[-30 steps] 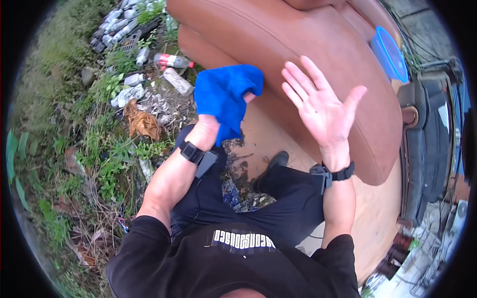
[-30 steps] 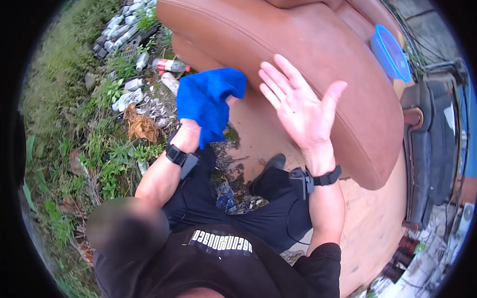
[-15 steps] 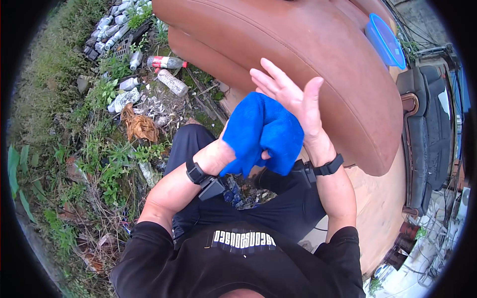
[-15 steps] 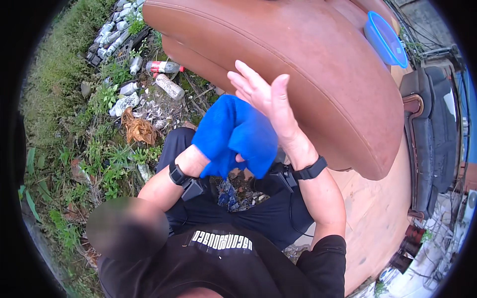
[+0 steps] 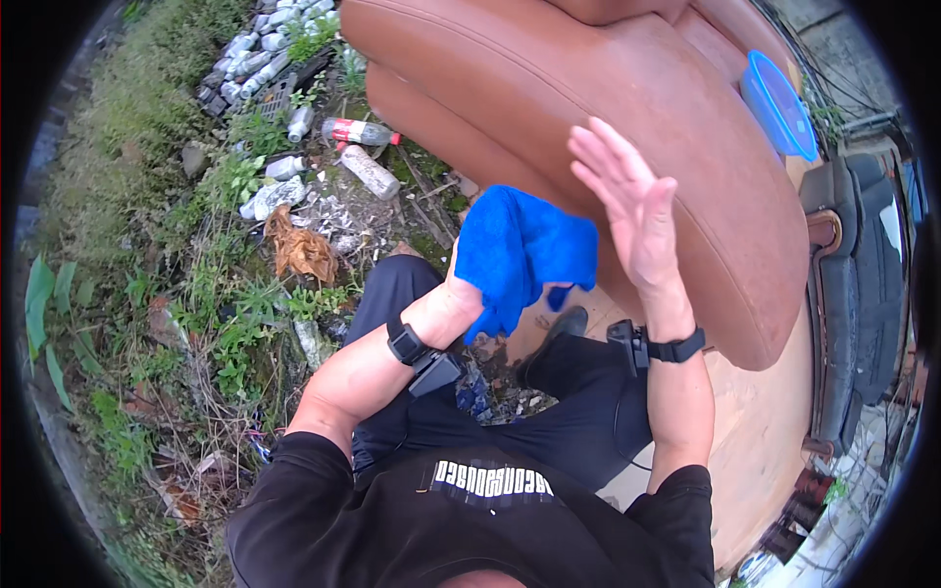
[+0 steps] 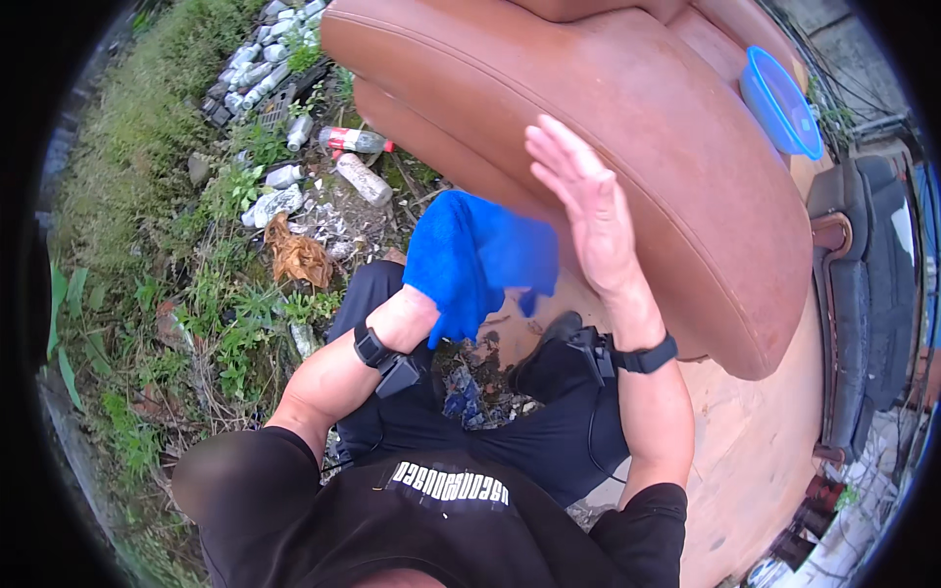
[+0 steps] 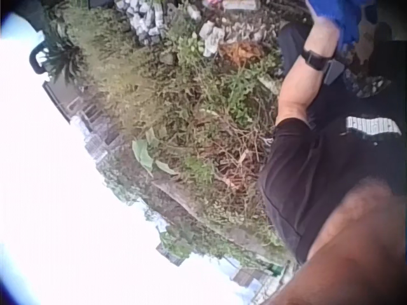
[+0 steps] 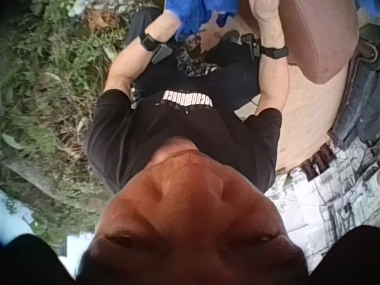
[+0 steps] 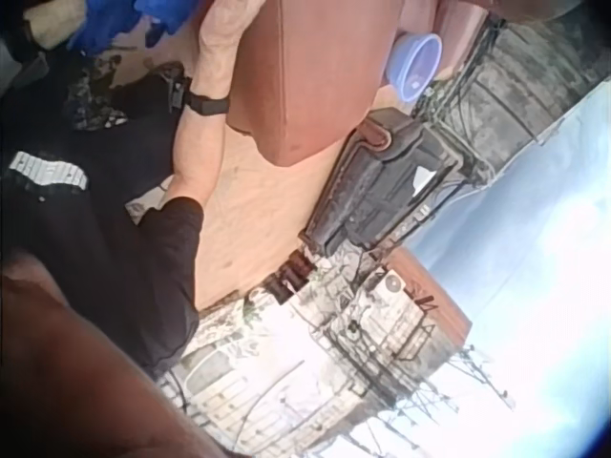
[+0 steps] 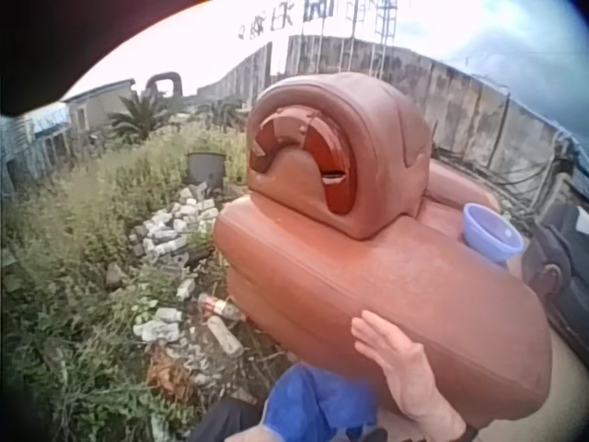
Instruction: The recorder is cleaning a brown leather sofa using a blue cloth and water from a bowl.
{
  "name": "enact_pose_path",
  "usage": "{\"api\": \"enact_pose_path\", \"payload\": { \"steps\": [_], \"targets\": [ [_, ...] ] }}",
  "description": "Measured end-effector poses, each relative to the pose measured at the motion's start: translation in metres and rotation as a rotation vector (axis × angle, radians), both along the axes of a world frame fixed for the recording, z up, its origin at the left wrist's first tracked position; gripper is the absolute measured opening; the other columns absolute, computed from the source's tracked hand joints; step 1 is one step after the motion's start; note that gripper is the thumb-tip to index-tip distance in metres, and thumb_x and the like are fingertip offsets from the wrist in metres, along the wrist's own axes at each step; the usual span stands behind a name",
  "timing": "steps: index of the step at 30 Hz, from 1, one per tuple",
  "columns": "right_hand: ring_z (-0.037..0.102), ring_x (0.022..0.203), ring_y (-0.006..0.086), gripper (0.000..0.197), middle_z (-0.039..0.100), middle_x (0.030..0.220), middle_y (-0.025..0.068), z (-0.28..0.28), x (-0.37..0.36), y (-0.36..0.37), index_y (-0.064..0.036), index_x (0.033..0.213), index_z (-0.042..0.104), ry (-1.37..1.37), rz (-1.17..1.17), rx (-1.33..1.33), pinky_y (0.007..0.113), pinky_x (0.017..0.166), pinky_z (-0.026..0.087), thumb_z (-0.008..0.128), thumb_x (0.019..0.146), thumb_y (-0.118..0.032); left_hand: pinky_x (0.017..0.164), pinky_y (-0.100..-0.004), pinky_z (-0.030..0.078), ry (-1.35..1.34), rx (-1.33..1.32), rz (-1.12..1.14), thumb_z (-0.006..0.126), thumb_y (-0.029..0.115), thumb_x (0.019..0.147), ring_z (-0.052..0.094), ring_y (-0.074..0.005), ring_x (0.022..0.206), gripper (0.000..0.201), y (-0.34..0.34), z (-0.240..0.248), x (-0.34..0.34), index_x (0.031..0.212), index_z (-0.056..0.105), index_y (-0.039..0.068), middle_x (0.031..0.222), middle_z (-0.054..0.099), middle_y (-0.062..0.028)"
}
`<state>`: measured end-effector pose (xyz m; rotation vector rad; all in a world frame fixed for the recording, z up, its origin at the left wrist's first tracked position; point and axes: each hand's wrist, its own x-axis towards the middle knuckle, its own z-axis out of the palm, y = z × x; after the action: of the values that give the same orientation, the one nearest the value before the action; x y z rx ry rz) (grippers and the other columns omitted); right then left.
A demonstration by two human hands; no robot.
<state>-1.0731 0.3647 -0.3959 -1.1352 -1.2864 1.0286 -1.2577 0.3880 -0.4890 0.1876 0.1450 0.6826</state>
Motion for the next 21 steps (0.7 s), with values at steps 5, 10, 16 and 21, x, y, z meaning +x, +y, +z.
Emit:
{"api": "enact_pose_path", "payload": {
  "steps": [5,10,16,21],
  "targets": [
    [0.052,0.140,0.0301,0.078,0.055,0.148,0.0205,0.015,0.012,-0.004,0.0077,0.145,0.051,-0.393,-0.326,0.350,0.045,0.118,0.039,0.043,0.107,-0.059,0.119,-0.0573,0.035,0.020,-0.067,0.187,0.046,0.050,0.106,0.052,-0.0370,0.138,0.062,0.022,-0.007,-0.011,0.148,0.050,0.004,0.152,0.055,-0.0164],
    [0.048,0.143,0.0268,0.064,0.055,0.150,0.0166,0.021,0.024,-0.001,0.0043,0.148,0.051,-0.678,-0.493,0.399,0.042,0.120,0.036,0.048,0.110,-0.047,0.119,-0.0519,0.039,-0.013,0.083,0.538,0.049,0.042,0.106,0.057,-0.0370,0.132,0.057,0.058,-0.021,-0.027,0.143,0.053,-0.001,0.144,0.060,-0.0201],
    [0.041,0.147,0.0374,0.065,0.047,0.155,0.0235,0.021,0.019,0.018,-0.0036,0.152,0.048,-1.072,-0.517,0.257,0.047,0.122,0.031,0.060,0.104,-0.046,0.112,-0.0493,0.046,0.244,0.292,0.890,0.041,0.047,0.110,0.062,-0.0310,0.125,0.057,0.087,-0.025,-0.033,0.146,0.052,0.003,0.140,0.063,-0.0135],
    [0.033,0.150,0.0438,0.083,0.038,0.161,0.0266,0.034,0.021,0.062,-0.0049,0.158,0.039,-1.635,-0.298,0.078,0.054,0.123,0.026,0.060,0.099,-0.058,0.115,-0.0466,0.043,0.174,0.297,0.940,0.041,0.046,0.111,0.058,-0.0274,0.130,0.058,0.096,-0.046,0.004,0.150,0.047,0.004,0.142,0.059,-0.0117]
  ]
}}
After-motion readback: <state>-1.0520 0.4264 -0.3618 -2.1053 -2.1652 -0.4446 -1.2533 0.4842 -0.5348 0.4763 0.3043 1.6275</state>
